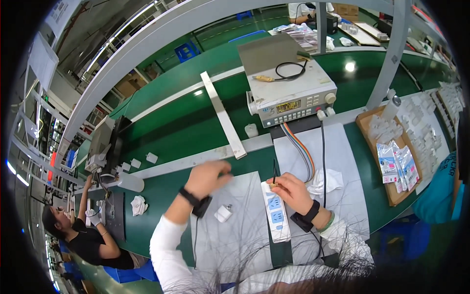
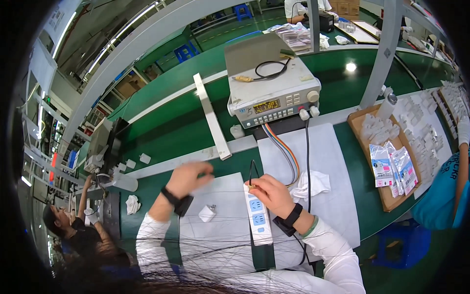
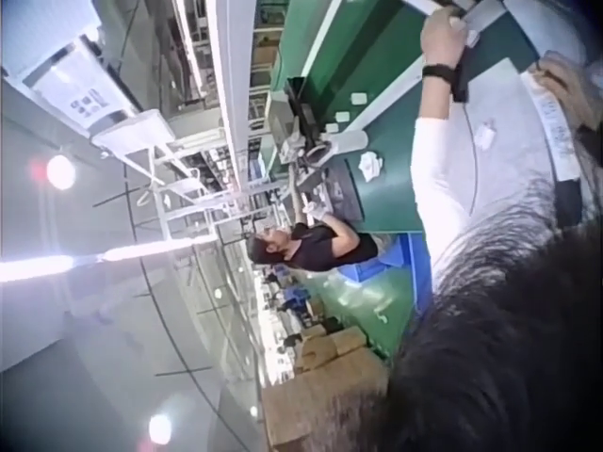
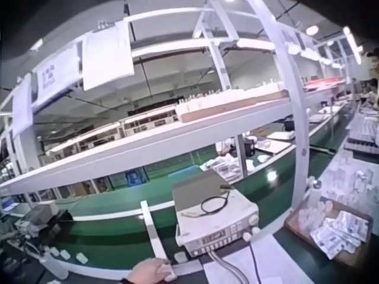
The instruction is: The person takes a charger from a blue bin, plugs it into a power strip, and touches a probe to its ports. After testing, they unplug the charger, place it on a white strip, and repeat the process with several more chargers.
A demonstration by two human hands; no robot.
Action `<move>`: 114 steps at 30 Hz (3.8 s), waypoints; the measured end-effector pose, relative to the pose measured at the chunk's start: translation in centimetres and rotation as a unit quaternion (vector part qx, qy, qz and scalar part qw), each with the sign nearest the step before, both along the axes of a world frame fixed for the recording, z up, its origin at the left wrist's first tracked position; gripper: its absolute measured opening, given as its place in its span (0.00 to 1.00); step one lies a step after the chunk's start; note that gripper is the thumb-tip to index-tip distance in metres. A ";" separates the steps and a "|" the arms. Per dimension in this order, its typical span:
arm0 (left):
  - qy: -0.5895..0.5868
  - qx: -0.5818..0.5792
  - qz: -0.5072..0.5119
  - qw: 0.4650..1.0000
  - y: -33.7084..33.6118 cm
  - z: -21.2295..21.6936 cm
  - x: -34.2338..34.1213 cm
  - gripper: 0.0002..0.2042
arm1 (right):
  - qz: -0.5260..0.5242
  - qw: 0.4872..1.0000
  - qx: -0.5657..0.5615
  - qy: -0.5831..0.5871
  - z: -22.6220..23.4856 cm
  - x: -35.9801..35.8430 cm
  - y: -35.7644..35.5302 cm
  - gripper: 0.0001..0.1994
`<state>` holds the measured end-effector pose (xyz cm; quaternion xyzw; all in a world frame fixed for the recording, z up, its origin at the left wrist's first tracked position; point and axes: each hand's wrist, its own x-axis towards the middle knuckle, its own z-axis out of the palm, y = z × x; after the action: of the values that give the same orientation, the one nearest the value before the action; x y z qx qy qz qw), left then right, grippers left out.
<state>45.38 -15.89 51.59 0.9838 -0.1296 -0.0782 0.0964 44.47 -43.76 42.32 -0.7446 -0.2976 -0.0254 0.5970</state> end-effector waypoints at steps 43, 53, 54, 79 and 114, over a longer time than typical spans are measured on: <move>0.041 -0.369 -0.089 0.924 -9.8 -9.9 -9.5 0.25 | 0.003 1.000 0.017 -0.006 -0.4 0.2 0.1 0.12; 0.056 -0.762 -0.061 0.642 -7.6 -9.4 -8.3 0.31 | 0.005 0.999 0.016 -0.029 -1.5 0.2 0.4 0.13; 0.110 -0.830 -0.021 0.546 -7.5 -9.2 -8.3 0.32 | 0.003 0.999 0.017 -0.028 -1.7 0.2 0.5 0.13; -0.091 -0.231 -0.097 0.964 -11.3 -8.9 -9.0 0.27 | 0.015 0.999 0.029 -0.006 -1.2 0.3 0.4 0.12; -0.042 -0.443 -0.019 0.895 -8.4 -11.8 -2.9 0.19 | 0.034 0.995 -0.099 -0.007 3.0 -6.4 -3.9 0.04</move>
<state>42.46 -24.26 39.78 0.8389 -0.1734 0.0267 0.5152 38.07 -47.66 45.29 -0.7891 -0.3279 0.0193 0.5191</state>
